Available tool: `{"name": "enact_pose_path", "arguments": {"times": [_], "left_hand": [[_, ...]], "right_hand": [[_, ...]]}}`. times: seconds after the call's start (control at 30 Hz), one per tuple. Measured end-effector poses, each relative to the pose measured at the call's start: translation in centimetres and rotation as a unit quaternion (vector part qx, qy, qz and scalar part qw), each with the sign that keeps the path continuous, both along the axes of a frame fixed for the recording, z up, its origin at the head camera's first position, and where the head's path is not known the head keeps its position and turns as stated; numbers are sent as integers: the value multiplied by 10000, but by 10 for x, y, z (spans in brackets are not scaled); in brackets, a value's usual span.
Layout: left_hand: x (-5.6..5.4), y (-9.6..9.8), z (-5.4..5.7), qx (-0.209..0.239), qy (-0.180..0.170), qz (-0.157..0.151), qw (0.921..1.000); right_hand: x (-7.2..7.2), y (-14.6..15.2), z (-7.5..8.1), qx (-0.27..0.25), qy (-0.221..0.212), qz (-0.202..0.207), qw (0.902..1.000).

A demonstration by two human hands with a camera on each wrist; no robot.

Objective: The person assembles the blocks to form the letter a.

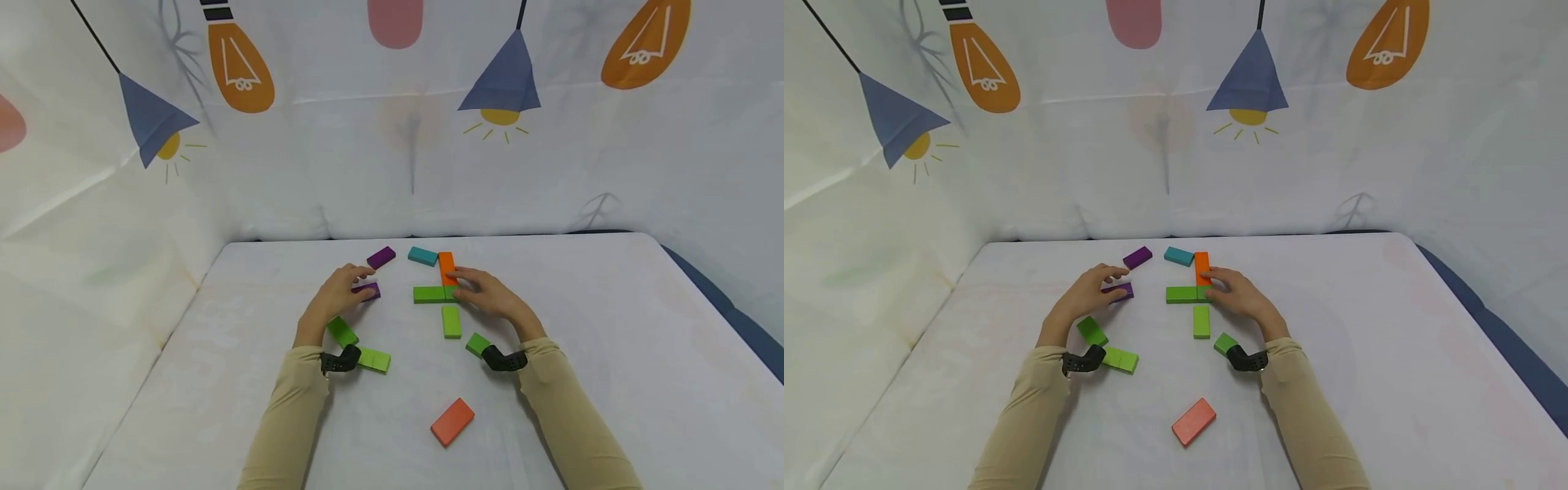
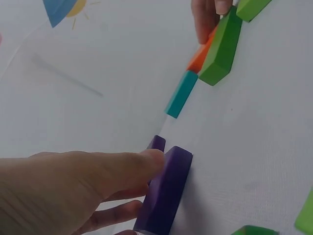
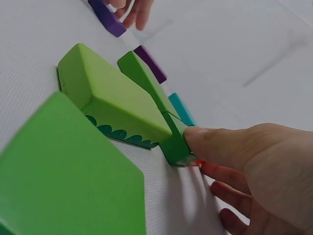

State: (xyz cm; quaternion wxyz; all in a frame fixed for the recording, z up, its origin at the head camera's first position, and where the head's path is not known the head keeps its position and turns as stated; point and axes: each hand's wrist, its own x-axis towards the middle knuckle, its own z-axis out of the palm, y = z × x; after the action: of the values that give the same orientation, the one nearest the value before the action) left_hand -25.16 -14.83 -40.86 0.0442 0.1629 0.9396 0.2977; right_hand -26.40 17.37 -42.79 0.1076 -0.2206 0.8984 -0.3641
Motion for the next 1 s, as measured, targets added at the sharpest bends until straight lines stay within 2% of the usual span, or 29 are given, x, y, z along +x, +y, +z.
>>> {"name": "enact_pose_path", "arguments": {"times": [0.1, 0.23, 0.53, 1.0], "left_hand": [[1, -1, 0, -22, -120, 19, 9999], [1, -1, -1, -152, -250, 49, 9996], [-1, 1, -6, -458, -186, 126, 9987], [1, 5, -5, -565, -213, 334, 9976]], "right_hand": [[0, -1, 0, 29, 72, 31, 10000], [0, -1, 1, 101, -40, -25, 9999], [1, -1, 0, 114, -70, -54, 9999], [2, -1, 0, 39, -98, -31, 9999]]}}
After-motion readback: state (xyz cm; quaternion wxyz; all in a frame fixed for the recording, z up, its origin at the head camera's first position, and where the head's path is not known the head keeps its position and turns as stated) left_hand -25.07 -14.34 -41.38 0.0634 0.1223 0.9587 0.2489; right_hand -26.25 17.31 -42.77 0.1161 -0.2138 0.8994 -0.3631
